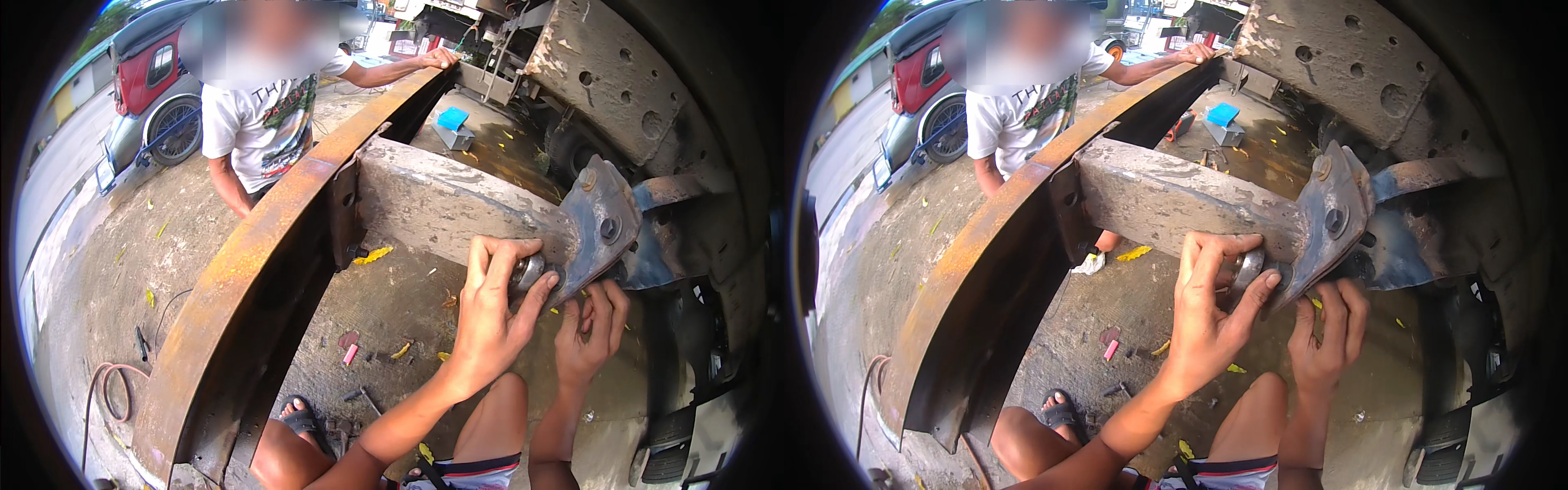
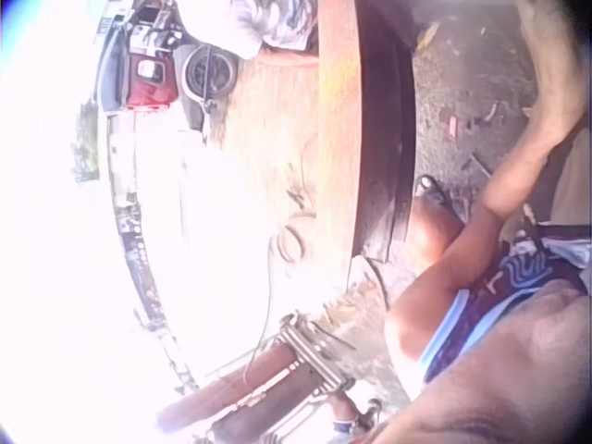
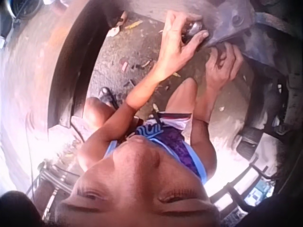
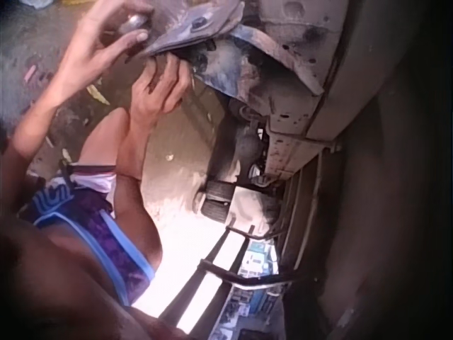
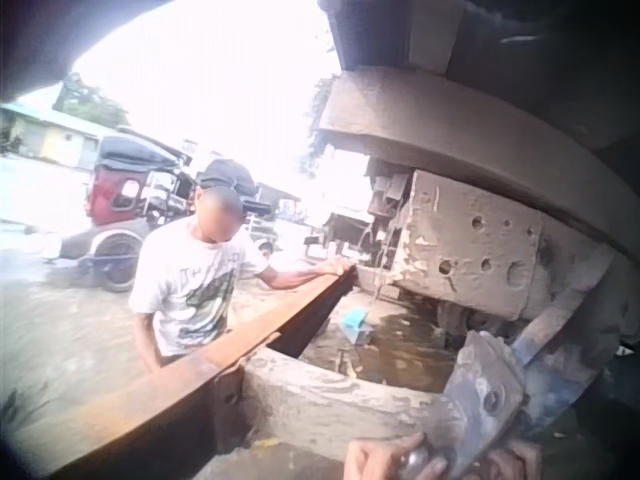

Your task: The person is assembling a metal frame by tightening bolts with a wrench. They are sitting on the ground and working on a large metal structure, using a wrench to secure bolts.

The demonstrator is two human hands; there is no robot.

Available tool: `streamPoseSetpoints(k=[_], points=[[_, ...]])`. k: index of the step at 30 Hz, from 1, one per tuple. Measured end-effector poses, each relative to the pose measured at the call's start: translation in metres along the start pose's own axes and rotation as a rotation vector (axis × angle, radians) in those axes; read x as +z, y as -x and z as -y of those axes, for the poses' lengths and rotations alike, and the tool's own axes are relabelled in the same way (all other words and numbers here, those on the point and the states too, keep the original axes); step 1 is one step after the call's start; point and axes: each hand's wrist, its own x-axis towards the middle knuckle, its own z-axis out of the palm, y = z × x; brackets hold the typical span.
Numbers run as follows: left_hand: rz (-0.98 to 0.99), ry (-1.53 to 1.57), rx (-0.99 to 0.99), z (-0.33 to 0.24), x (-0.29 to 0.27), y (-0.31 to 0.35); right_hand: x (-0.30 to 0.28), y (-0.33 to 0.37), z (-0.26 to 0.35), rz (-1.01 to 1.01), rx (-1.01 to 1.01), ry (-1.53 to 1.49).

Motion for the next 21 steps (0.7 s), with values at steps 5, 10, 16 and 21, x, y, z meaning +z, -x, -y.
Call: streamPoseSetpoints(k=[5, 10, 16, 21], points=[[0.021, 0.010, -0.002, -0.005, 0.001, -0.003, 0.005, -0.006, -0.010, -0.075, -0.165, 0.075], [0.030, -0.002, -0.009, -0.005, -0.003, -0.005, 0.000, -0.009, 0.002, -0.040, -0.019, 0.043], [0.031, 0.004, 0.013, -0.001, -0.001, -0.005, 0.005, -0.004, -0.011, -0.034, -0.103, 0.028], [0.026, 0.013, 0.008, -0.002, 0.000, -0.003, 0.011, -0.003, -0.017, -0.073, -0.146, 0.052]])
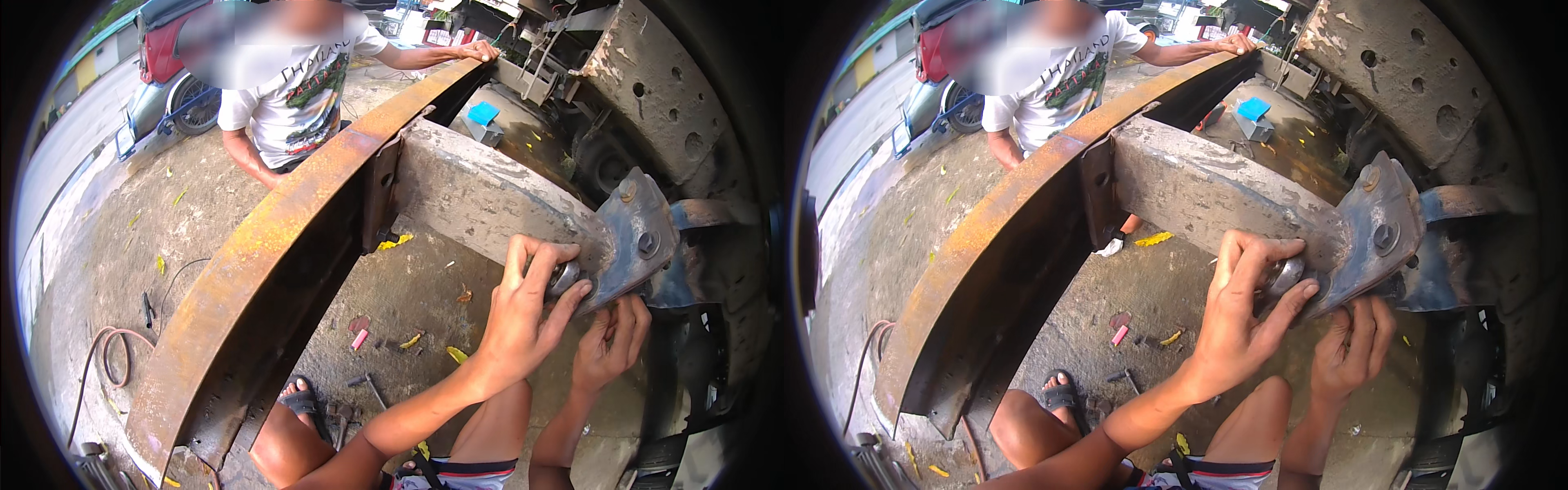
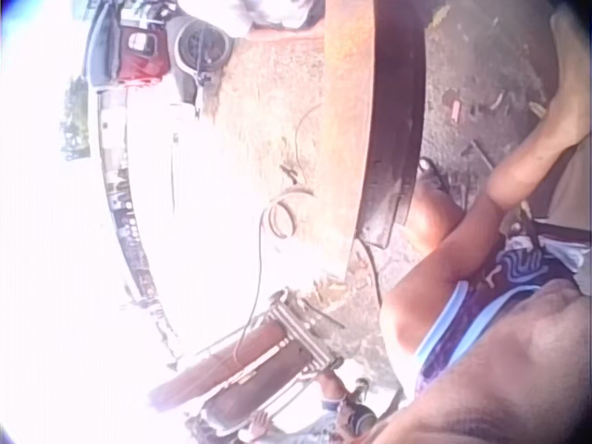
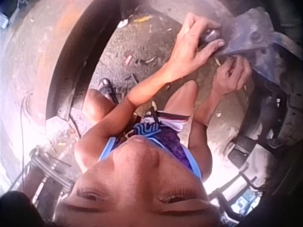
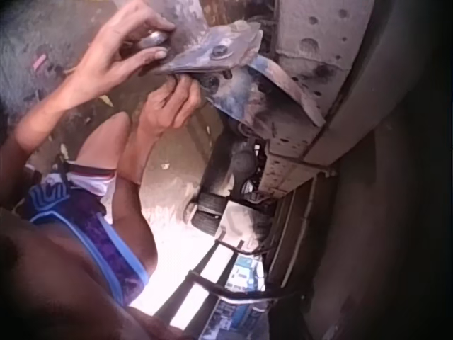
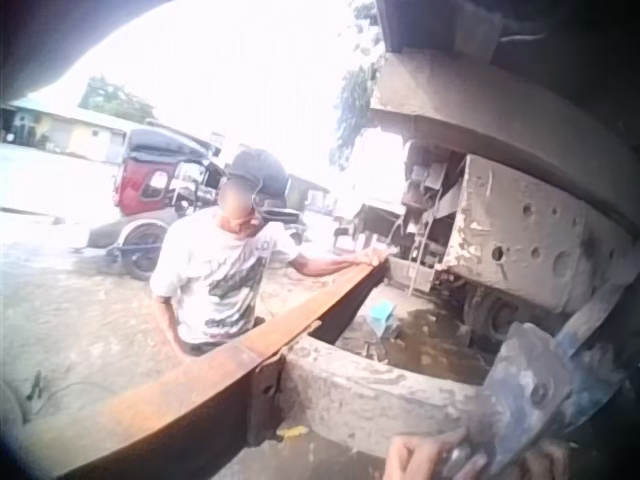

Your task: The person is assembling a metal frame by tightening bolts with a wrench. They are sitting on the ground and working on a large metal structure, using a wrench to secure bolts.

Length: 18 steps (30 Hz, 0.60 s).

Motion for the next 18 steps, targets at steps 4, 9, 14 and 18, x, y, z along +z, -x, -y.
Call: streamPoseSetpoints(k=[4, 9, 14, 18], points=[[-0.013, 0.005, 0.027, 0.004, 0.002, 0.001, 0.003, -0.003, 0.001, 0.000, -0.059, 0.042], [-0.039, 0.003, 0.038, 0.006, 0.008, 0.004, 0.001, -0.008, -0.001, 0.015, -0.051, 0.065], [-0.045, -0.014, 0.038, 0.008, 0.004, 0.004, -0.009, 0.001, 0.022, -0.082, 0.053, 0.091], [-0.049, 0.017, 0.116, 0.016, 0.004, 0.006, -0.039, 0.094, 0.049, -0.060, -0.073, -0.042]])
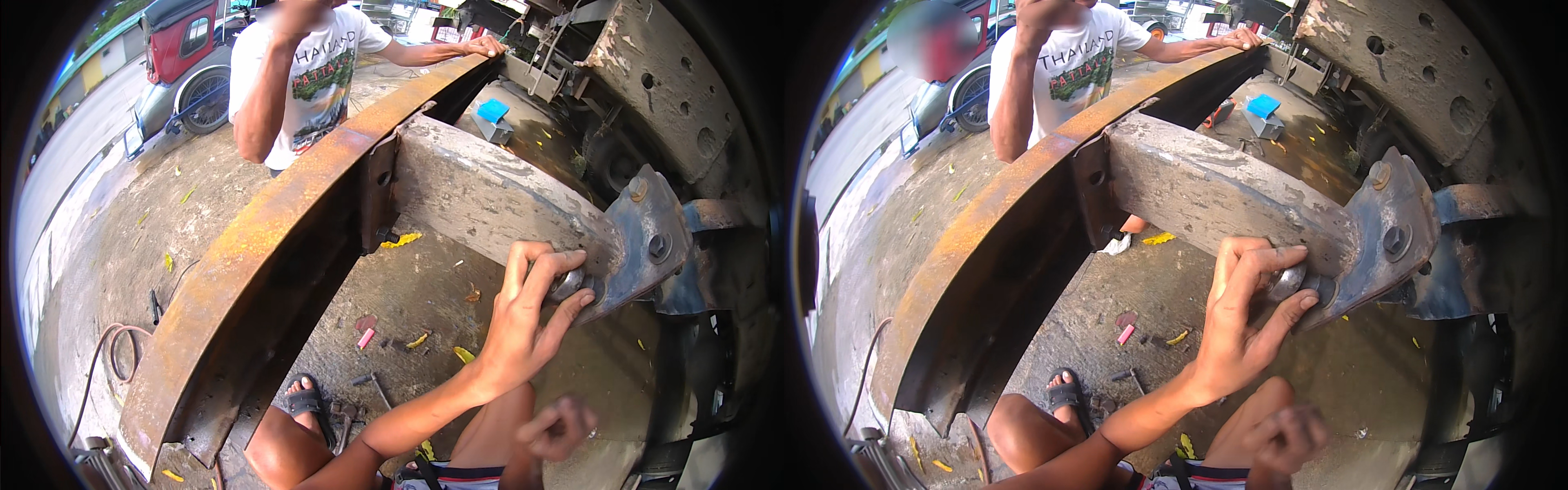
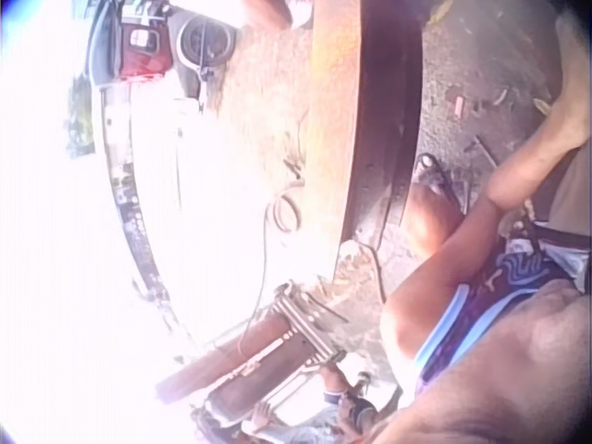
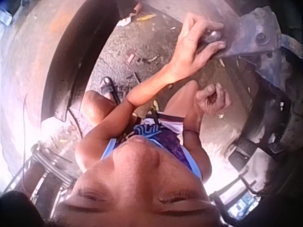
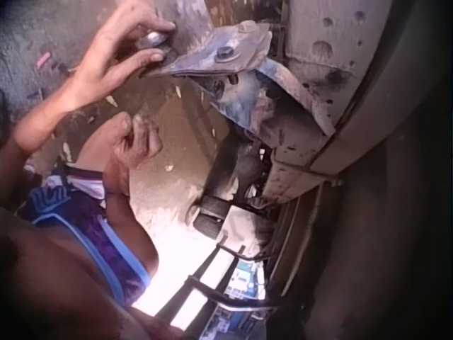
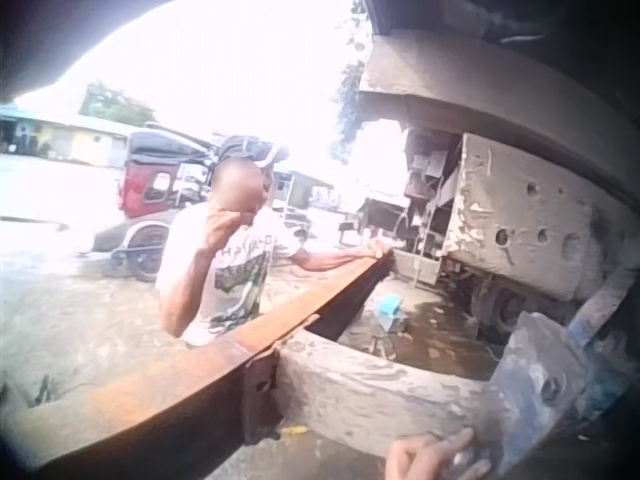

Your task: The person is assembling a metal frame by tightening bolts with a wrench. They are sitting on the ground and working on a large metal structure, using a wrench to secure bolts.

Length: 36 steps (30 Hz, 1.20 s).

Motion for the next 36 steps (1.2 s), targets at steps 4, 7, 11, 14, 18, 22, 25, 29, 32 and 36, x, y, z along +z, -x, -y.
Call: streamPoseSetpoints(k=[4, 7, 11, 14, 18, 22, 25, 29, 32, 36], points=[[-0.012, -0.001, 0.101, 0.015, -0.004, 0.008, 0.005, 0.091, 0.106, 0.379, 0.229, -0.672], [0.036, -0.089, 0.202, 0.025, -0.011, 0.009, 0.018, 0.149, 0.105, 0.362, 0.384, -0.958], [0.064, 0.198, -0.102, 0.027, -0.021, 0.008, 0.028, 0.129, 0.073, 0.471, 0.467, -0.808], [0.018, 0.324, -0.193, 0.021, -0.014, 0.010, 0.035, 0.099, 0.033, 0.411, 0.427, -0.681], [-0.158, -0.067, -0.037, 0.044, -0.006, 0.025, 0.050, 0.095, 0.012, 0.615, 0.818, -0.639], [-0.227, -0.258, -0.129, 0.103, -0.014, 0.059, 0.089, 0.217, 0.010, 1.055, 1.001, -0.557], [-0.237, -0.469, -0.324, 0.180, -0.055, 0.111, 0.098, 0.305, 0.051, 1.855, 0.871, -0.334], [-0.765, 0.137, -1.264, 0.282, -0.155, 0.227, 0.080, 0.382, 0.136, 1.923, 0.785, -0.449], [-1.302, 0.476, -1.426, 0.327, -0.304, 0.359, 0.071, 0.376, 0.183, 1.883, 0.667, -0.402], [-1.547, -0.081, -1.447, 0.304, -0.346, 0.415, 0.085, 0.393, 0.167, 1.812, 0.831, -0.452]])
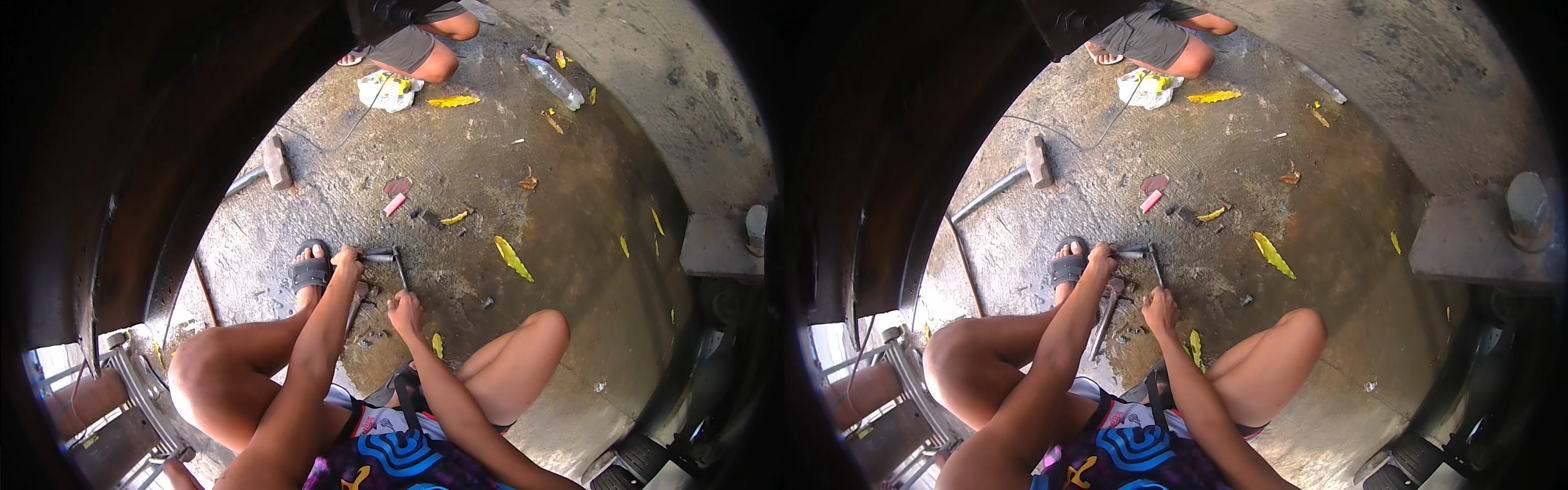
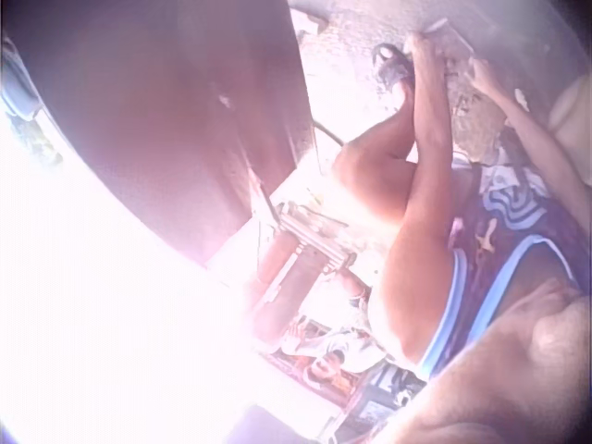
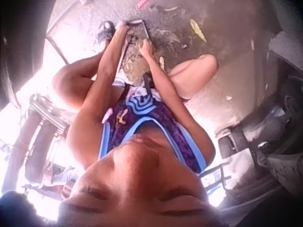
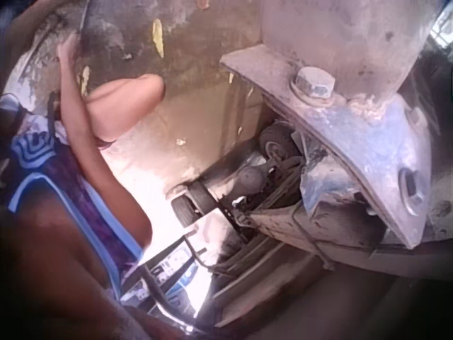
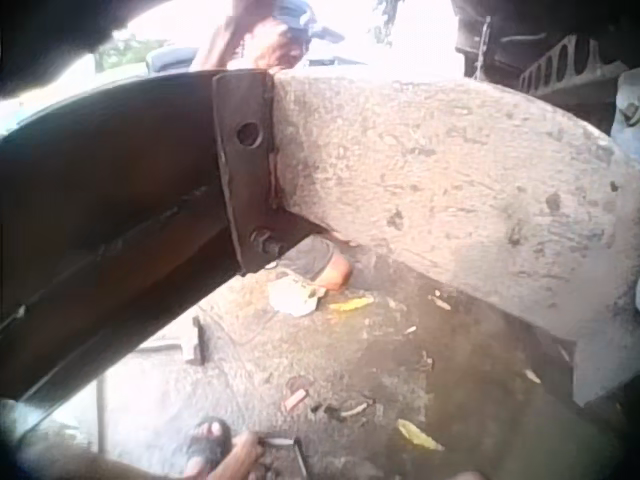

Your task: The person is assembling a metal frame by tightening bolts with a wrench. They are sitting on the ground and working on a large metal structure, using a wrench to secure bolts.

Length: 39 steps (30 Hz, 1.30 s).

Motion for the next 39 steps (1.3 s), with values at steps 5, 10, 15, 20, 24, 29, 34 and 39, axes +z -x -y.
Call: streamPoseSetpoints(k=[5, 10, 15, 20, 24, 29, 34, 39], points=[[0.192, -0.314, 0.361, -0.013, 0.011, 0.051, -0.023, -0.046, -0.006, -0.312, -0.064, -0.193], [0.425, -0.320, 0.229, -0.055, -0.016, 0.064, -0.022, -0.034, 0.027, -0.234, -0.069, -0.055], [0.440, -0.367, 0.257, -0.059, 0.010, 0.108, -0.012, -0.050, 0.023, -0.282, -0.024, -0.029], [0.575, -0.482, 0.241, -0.045, -0.003, 0.102, -0.002, -0.046, 0.029, -0.326, 0.014, 0.059], [0.691, -0.533, 0.317, -0.037, 0.003, 0.163, -0.002, -0.054, 0.026, -0.268, 0.037, 0.173], [1.089, -0.644, 0.428, -0.093, 0.014, 0.293, -0.003, -0.054, 0.033, -0.296, 0.049, 0.020], [1.380, -0.546, 0.211, -0.132, 0.023, 0.362, 0.020, -0.071, 0.015, -0.365, 0.208, -0.704], [1.490, -0.445, 0.210, -0.152, 0.016, 0.383, -0.050, -0.031, 0.063, -0.234, 0.242, -1.879]])
